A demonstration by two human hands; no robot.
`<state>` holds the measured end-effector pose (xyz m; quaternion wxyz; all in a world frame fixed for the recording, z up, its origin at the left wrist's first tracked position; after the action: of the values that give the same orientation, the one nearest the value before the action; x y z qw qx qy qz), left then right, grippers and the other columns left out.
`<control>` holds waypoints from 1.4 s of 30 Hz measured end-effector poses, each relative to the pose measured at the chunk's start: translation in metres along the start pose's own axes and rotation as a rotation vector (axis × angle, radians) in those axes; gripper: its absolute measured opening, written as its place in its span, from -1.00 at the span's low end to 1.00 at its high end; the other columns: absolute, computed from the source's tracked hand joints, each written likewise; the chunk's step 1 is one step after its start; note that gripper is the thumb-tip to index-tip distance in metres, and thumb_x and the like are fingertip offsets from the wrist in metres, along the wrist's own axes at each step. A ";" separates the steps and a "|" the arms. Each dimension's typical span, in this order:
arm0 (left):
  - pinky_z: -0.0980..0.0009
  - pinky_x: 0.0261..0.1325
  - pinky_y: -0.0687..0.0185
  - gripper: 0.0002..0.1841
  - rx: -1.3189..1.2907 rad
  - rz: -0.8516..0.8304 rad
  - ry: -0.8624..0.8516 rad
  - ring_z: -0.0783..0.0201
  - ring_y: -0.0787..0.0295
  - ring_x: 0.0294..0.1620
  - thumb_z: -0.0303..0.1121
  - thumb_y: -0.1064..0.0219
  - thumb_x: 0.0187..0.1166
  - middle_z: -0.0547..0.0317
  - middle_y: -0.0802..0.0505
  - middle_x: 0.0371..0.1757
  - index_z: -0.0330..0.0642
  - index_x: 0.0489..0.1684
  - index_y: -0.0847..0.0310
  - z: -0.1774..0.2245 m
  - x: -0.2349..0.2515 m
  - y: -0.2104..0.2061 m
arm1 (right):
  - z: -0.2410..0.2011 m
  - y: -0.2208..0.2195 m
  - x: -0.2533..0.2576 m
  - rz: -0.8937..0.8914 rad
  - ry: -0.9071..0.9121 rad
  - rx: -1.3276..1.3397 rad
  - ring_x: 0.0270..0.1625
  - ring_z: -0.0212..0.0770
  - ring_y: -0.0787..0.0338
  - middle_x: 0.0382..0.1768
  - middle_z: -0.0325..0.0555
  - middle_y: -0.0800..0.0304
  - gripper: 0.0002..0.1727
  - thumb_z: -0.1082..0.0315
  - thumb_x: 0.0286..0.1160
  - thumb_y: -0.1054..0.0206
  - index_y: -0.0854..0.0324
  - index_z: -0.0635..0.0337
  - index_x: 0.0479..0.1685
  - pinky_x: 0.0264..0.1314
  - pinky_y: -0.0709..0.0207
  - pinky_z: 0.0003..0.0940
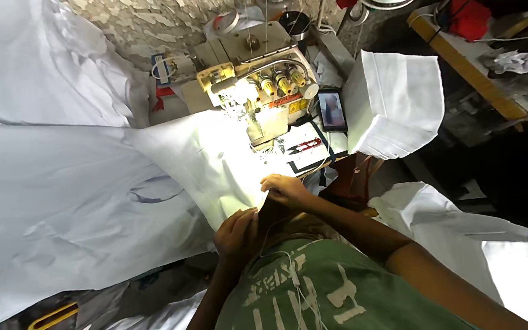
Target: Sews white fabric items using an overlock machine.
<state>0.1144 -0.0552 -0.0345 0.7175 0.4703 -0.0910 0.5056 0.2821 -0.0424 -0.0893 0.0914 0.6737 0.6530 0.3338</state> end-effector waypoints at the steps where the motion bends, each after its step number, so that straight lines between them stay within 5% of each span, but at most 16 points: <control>1: 0.42 0.13 -0.75 -0.74 0.032 0.027 -0.026 0.20 -0.93 -0.10 -0.35 -0.23 0.71 -0.08 -0.94 -0.22 -0.33 -0.26 -0.77 0.006 0.003 0.010 | -0.001 0.000 0.008 -0.013 0.011 -0.003 0.00 0.09 -0.89 0.06 0.14 -0.86 -0.83 0.52 0.44 -0.41 -0.78 0.35 -0.06 -0.01 -0.73 0.08; 6: 0.33 0.47 -0.63 -0.82 -0.046 0.128 -0.041 0.44 -0.80 0.22 -0.32 -0.17 0.81 0.24 -0.86 0.01 -0.16 0.00 -0.67 0.024 0.016 0.070 | -0.028 0.018 0.027 0.107 0.131 0.144 -0.13 -0.08 -0.89 -0.08 0.09 -0.90 -0.87 0.49 0.45 -0.41 -0.81 0.36 -0.15 -0.06 -0.75 -0.13; 9: 0.42 0.50 -0.60 -0.81 -0.131 0.213 -0.028 0.60 -0.71 0.31 -0.29 -0.15 0.82 0.64 -0.82 0.14 0.10 0.09 -0.72 0.035 0.036 0.100 | -0.085 0.029 0.036 0.107 0.321 0.154 -0.02 -0.14 -0.89 -0.06 0.03 -0.91 -0.85 0.48 0.46 -0.41 -0.87 0.28 -0.13 0.05 -0.77 -0.20; 11: 0.38 0.52 -0.59 -0.79 -0.150 0.271 -0.050 0.60 -0.71 0.32 -0.26 -0.13 0.83 0.74 -0.81 0.15 0.19 0.10 -0.72 0.038 0.052 0.109 | -0.128 0.035 0.042 0.133 0.496 0.103 -0.11 -0.15 -0.88 -0.11 -0.03 -0.93 -0.80 0.47 0.46 -0.39 -0.90 0.19 -0.06 -0.07 -0.73 -0.22; 15: 0.56 0.32 -0.65 -0.80 -0.133 0.334 -0.147 0.69 -0.70 0.21 -0.18 -0.10 0.84 0.76 -0.77 0.09 0.21 0.10 -0.67 0.045 0.080 0.113 | -0.163 0.054 0.060 0.249 0.601 0.017 -0.11 -0.10 -0.90 -0.13 0.03 -0.93 -0.85 0.50 0.45 -0.38 -0.87 0.25 -0.18 -0.14 -0.73 -0.21; 20: 0.67 0.22 -0.56 -0.80 -0.088 0.399 -0.236 0.72 -0.66 0.17 -0.21 -0.09 0.84 0.67 -0.77 0.05 0.10 0.09 -0.66 0.045 0.100 0.122 | -0.069 0.059 0.113 0.284 0.296 -0.169 -0.17 0.03 -0.92 -0.08 0.12 -0.91 -0.85 0.45 0.50 -0.39 -0.85 0.32 -0.15 -0.25 -0.75 -0.03; 23: 0.66 0.20 -0.55 -0.81 -0.069 0.405 -0.248 0.71 -0.66 0.14 -0.26 -0.08 0.84 0.62 -0.76 0.02 0.04 0.05 -0.64 0.046 0.109 0.126 | -0.021 0.060 0.125 0.291 0.117 -0.238 -0.25 0.11 -0.89 -0.25 0.16 -0.88 -0.80 0.34 0.54 -0.37 -0.87 0.26 -0.18 -0.27 -0.68 0.07; 26: 0.66 0.20 -0.53 -0.81 -0.041 0.406 -0.250 0.71 -0.64 0.14 -0.26 -0.11 0.83 0.57 -0.77 0.00 -0.03 0.01 -0.65 0.046 0.115 0.129 | -0.015 0.057 0.127 0.286 0.108 -0.194 -0.29 0.07 -0.87 -0.29 0.13 -0.88 -0.79 0.32 0.53 -0.38 -0.87 0.26 -0.20 -0.29 -0.64 0.04; 33: 0.60 0.17 -0.61 -0.82 -0.097 0.420 -0.173 0.66 -0.70 0.10 -0.26 -0.16 0.80 0.61 -0.81 0.00 0.01 0.00 -0.71 0.031 0.121 0.139 | -0.043 0.058 0.124 0.324 0.246 0.037 -0.20 -0.07 -0.91 0.00 0.14 -0.91 -0.83 0.48 0.51 -0.38 -0.81 0.40 -0.09 -0.19 -0.75 -0.17; 36: 0.48 0.18 -0.65 -0.86 -0.160 0.425 -0.111 0.54 -0.73 0.09 -0.28 -0.18 0.78 0.52 -0.81 -0.03 -0.01 -0.02 -0.67 0.022 0.119 0.141 | -0.039 0.053 0.125 0.311 0.221 0.161 -0.33 -0.16 -0.86 -0.06 0.18 -0.90 -0.83 0.54 0.54 -0.33 -0.77 0.49 -0.09 -0.26 -0.73 -0.29; 42: 0.35 0.21 -0.66 -0.87 -0.182 0.404 -0.072 0.41 -0.75 0.09 -0.31 -0.20 0.74 0.40 -0.81 -0.04 -0.10 -0.01 -0.63 0.017 0.126 0.143 | -0.036 0.056 0.127 0.299 0.204 0.339 -0.25 -0.21 -0.90 -0.29 0.16 -0.88 -0.85 0.59 0.55 -0.29 -0.68 0.56 -0.10 -0.08 -0.77 -0.35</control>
<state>0.0638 0.0190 0.1351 0.6374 0.3937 -0.2543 0.6116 0.2977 0.0587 0.0110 -0.1399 0.7313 0.5985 0.2958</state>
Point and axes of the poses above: each hand's wrist, its own x-axis towards the middle knuckle, its own y-axis out of the back of the hand, z = x × y, the point moved 9 cm from there along x, towards the middle knuckle
